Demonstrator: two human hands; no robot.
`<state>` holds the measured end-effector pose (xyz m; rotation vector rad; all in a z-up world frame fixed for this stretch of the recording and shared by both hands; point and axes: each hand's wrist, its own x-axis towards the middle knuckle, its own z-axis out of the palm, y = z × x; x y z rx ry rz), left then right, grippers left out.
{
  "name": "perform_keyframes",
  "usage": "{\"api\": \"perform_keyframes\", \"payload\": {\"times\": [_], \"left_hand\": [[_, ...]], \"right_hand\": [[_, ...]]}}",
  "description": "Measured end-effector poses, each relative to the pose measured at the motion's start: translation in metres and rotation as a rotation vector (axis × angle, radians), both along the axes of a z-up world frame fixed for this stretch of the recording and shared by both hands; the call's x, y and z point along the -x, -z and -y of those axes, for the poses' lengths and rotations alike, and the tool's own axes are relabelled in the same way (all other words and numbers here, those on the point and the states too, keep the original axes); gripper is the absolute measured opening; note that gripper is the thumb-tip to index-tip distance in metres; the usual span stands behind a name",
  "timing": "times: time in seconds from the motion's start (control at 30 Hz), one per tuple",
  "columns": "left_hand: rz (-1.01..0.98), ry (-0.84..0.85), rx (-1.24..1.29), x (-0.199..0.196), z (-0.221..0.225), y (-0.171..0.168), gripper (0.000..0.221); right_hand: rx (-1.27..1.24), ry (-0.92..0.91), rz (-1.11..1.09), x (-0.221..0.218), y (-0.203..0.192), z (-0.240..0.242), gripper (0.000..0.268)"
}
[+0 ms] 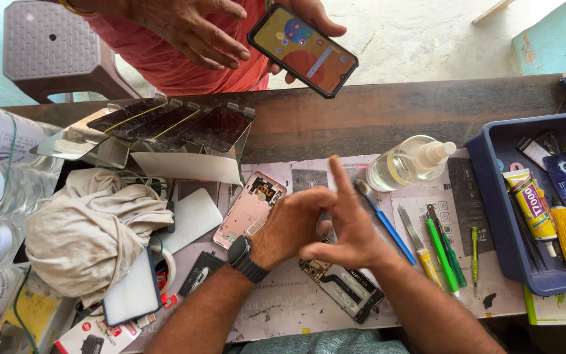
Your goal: The person repairs a disassembled smartphone by using a green screwdriver to remove screws from the motherboard area. They then pick up a black battery and place it into the phone's chassis, aligning it with the internal components.
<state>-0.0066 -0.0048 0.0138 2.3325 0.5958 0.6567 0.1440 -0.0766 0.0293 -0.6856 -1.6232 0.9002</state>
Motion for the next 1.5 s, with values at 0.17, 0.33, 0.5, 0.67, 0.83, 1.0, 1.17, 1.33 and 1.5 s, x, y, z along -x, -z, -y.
{"api": "perform_keyframes", "payload": {"times": [0.17,0.33,0.5,0.67,0.83,1.0,1.17,1.33,1.5], "left_hand": [[-0.074,0.035,-0.021,-0.001,0.002,-0.014,0.032],[-0.188,0.015,0.193,-0.003,-0.002,-0.024,0.028],[-0.289,-0.016,0.000,-0.006,0.001,-0.011,0.029],[-0.248,-0.018,-0.021,-0.003,0.004,-0.014,0.028],[-0.228,-0.017,-0.018,-0.004,0.002,-0.011,0.029],[-0.236,-0.023,-0.004,-0.003,0.001,-0.010,0.029],[-0.206,-0.023,-0.026,-0.003,0.003,-0.010,0.028],[-0.221,-0.019,-0.014,-0.003,0.003,-0.010,0.027],[-0.266,-0.009,-0.005,-0.004,0.001,-0.009,0.027]], "right_hand": [[0.296,-0.343,-0.562,-0.003,-0.026,0.009,0.140],[0.352,0.111,-0.007,0.009,-0.078,0.014,0.120],[-0.439,0.711,1.325,-0.044,-0.149,-0.022,0.080],[-0.077,0.539,1.437,-0.080,-0.193,-0.135,0.041],[0.153,0.562,1.566,-0.081,-0.181,-0.161,0.034],[0.070,0.497,1.580,-0.075,-0.173,-0.179,0.035],[-0.026,0.514,1.654,-0.072,-0.169,-0.189,0.031],[-0.035,0.489,1.622,-0.074,-0.167,-0.196,0.029],[-0.169,0.718,1.361,-0.069,-0.190,-0.137,0.031]]}}
